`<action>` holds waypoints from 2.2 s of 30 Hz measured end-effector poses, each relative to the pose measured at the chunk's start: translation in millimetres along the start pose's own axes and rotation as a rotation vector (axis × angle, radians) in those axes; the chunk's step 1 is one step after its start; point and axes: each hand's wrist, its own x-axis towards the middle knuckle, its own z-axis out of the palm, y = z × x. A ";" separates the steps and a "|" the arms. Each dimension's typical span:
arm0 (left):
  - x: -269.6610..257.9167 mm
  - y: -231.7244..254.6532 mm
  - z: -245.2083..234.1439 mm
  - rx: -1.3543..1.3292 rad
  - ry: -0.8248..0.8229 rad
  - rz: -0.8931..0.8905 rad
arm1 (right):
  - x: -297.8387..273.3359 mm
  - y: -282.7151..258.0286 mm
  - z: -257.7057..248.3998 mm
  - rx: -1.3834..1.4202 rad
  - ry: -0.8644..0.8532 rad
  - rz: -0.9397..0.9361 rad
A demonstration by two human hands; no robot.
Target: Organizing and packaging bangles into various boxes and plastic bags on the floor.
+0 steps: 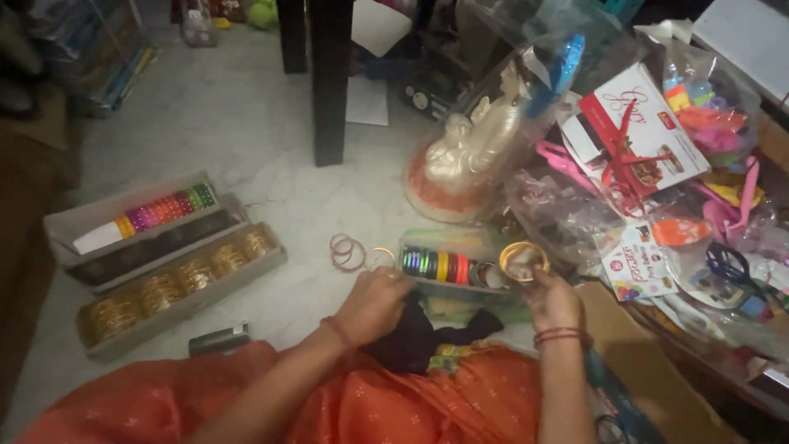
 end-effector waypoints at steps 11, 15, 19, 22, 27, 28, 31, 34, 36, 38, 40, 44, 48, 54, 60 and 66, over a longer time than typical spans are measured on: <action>138.4 -21.7 150.7 0.320 -0.164 0.320 | 3.6 -8.3 -0.5 0.178 0.218 0.130; 180.2 -9.7 155.4 0.334 -0.397 0.348 | 2.1 -18.9 7.6 0.246 0.353 0.186; 196.6 3.8 155.3 0.322 -0.505 0.319 | 21.2 -12.9 -8.6 0.303 0.362 0.195; 210.3 23.2 144.6 0.414 -0.705 0.299 | 30.0 -7.2 -20.6 0.383 0.297 0.238; 225.8 20.0 150.1 0.413 -0.722 0.254 | 31.2 -8.0 -23.9 0.397 0.277 0.278; 223.8 -1.6 163.0 0.415 -0.727 0.255 | 32.9 -5.7 -26.5 0.401 0.279 0.280; 208.4 -49.2 171.1 0.177 -0.314 0.166 | 30.3 -5.1 -21.0 0.430 0.280 0.249; 172.8 -62.0 123.6 0.356 -0.162 -0.257 | 18.1 -12.1 1.4 0.397 0.312 0.242; 148.5 -69.3 97.8 0.182 -0.264 -0.674 | 17.0 -10.7 4.5 0.375 0.223 0.213; 133.1 -101.3 123.9 0.097 -0.255 -0.731 | 13.3 -7.8 7.4 0.371 0.221 0.228; 118.0 -126.8 140.9 0.012 -0.240 -0.785 | 10.6 -2.1 9.0 0.368 0.216 0.242; 100.8 -146.1 141.2 -0.005 -0.011 -0.605 | 3.7 4.3 18.7 0.281 0.074 0.214; 92.4 -128.6 113.3 0.101 -0.055 -0.677 | -23.9 18.4 49.7 -0.032 -0.179 0.197; 57.5 -172.4 72.1 0.211 0.040 -0.685 | -143.0 57.1 171.4 -0.531 -0.721 0.222; -9.4 -193.6 -26.7 0.534 -0.193 -0.680 | -100.5 224.9 143.0 -1.446 -0.978 -0.363; -70.1 -175.5 -79.8 0.396 -0.063 -0.782 | -25.0 180.8 88.6 -1.976 -1.243 -0.299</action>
